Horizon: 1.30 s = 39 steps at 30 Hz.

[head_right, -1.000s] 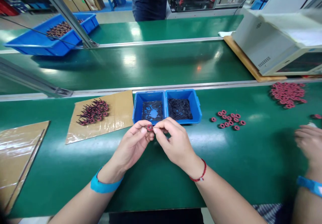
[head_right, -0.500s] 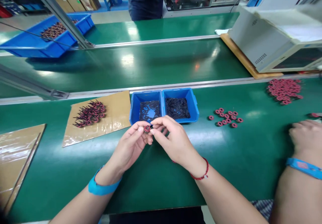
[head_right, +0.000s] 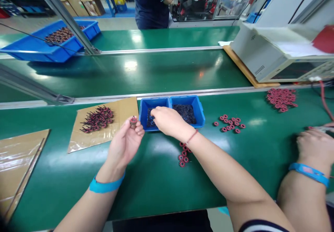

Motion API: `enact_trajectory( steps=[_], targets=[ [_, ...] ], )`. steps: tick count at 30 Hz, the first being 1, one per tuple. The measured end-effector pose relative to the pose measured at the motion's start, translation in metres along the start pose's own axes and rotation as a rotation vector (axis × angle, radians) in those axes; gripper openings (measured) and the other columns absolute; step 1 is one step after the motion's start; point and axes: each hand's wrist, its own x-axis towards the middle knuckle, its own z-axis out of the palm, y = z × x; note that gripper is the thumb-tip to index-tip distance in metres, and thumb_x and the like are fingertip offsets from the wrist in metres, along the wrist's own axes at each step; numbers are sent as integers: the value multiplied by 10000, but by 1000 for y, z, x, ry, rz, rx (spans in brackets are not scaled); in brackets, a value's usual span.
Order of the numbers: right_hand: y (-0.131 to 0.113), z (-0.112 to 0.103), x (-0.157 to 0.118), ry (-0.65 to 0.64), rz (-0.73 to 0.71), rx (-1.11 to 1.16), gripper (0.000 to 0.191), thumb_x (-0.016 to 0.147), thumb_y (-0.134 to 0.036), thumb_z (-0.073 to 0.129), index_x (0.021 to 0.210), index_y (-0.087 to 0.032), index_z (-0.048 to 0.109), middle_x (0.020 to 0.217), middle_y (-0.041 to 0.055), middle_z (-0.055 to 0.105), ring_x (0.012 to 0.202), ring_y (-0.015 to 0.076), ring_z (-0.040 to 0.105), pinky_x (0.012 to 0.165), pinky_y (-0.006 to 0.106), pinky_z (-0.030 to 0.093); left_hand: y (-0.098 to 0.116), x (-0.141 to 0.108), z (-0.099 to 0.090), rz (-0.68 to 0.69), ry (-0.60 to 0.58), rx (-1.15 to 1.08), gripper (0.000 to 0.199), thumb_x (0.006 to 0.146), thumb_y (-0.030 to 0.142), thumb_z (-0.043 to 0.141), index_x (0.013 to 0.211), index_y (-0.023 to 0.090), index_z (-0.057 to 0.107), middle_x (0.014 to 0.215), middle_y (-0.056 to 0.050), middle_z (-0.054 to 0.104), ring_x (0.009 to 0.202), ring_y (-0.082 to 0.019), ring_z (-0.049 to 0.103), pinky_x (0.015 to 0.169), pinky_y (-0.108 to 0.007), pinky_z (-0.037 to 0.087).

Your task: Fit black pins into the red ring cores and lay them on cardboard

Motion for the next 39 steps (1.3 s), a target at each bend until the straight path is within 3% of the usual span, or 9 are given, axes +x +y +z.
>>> enact_trajectory(
  steps=[6, 13, 17, 20, 24, 29, 33, 39],
  targets=[
    [-9, 23, 51, -175, 34, -141, 278, 833, -17, 537, 1052, -40, 707, 1104, 264, 719, 964, 336, 722, 796, 399, 549, 8, 17, -11, 103, 170, -74, 77, 878, 202, 656, 825, 147, 647, 734, 1, 591, 657, -79, 532, 635, -197, 428],
    [0, 16, 56, -250, 104, -55, 144, 734, -23, 610, 815, -70, 720, 933, 244, 754, 888, 342, 725, 742, 380, 527, 4, 13, -5, 96, 167, -104, 90, 873, 187, 647, 800, 135, 647, 740, -11, 601, 664, -85, 553, 631, -197, 425],
    [9, 0, 47, -163, 116, 181, 97, 765, -86, 591, 784, -143, 666, 825, 104, 750, 797, 220, 699, 711, 299, 509, 2, 5, 0, 90, 118, -90, 76, 876, 179, 638, 819, 132, 655, 739, -11, 608, 651, -84, 557, 623, -200, 427],
    [14, -9, 34, -86, 127, 395, 89, 820, -124, 553, 857, -156, 627, 832, 58, 734, 759, 151, 682, 691, 253, 523, -2, -1, 3, 74, 92, -68, 76, 881, 178, 629, 837, 126, 663, 735, -17, 623, 641, -86, 568, 613, -201, 435],
    [17, -12, 3, 1, 152, 716, 151, 852, -205, 576, 980, -151, 635, 851, 44, 720, 748, 130, 681, 719, 276, 562, -13, -13, 8, 3, 3, 9, 99, 855, 224, 680, 870, 126, 684, 729, -20, 646, 616, -91, 575, 595, -209, 442],
    [14, -1, -43, 170, 280, 1307, 167, 741, -281, 789, 857, -180, 726, 792, 9, 727, 719, 120, 679, 762, 294, 563, -24, -27, 13, -162, -102, 122, 165, 837, 281, 722, 914, 139, 688, 736, -25, 673, 622, -101, 594, 610, -222, 453],
    [6, 6, -62, 322, 371, 1439, 160, 738, -297, 820, 818, -183, 741, 811, 23, 757, 724, 123, 705, 732, 268, 571, -27, -33, 15, -257, -156, 176, 194, 839, 326, 727, 894, 144, 685, 713, -13, 661, 592, -95, 587, 593, -220, 444],
    [-3, 1, -76, 388, 323, 1378, 54, 863, -247, 714, 860, -194, 704, 857, 29, 780, 787, 132, 744, 749, 259, 592, -29, -36, 15, -317, -191, 259, 239, 858, 388, 715, 894, 152, 695, 631, 6, 626, 542, -80, 548, 542, -198, 414]
  ],
)
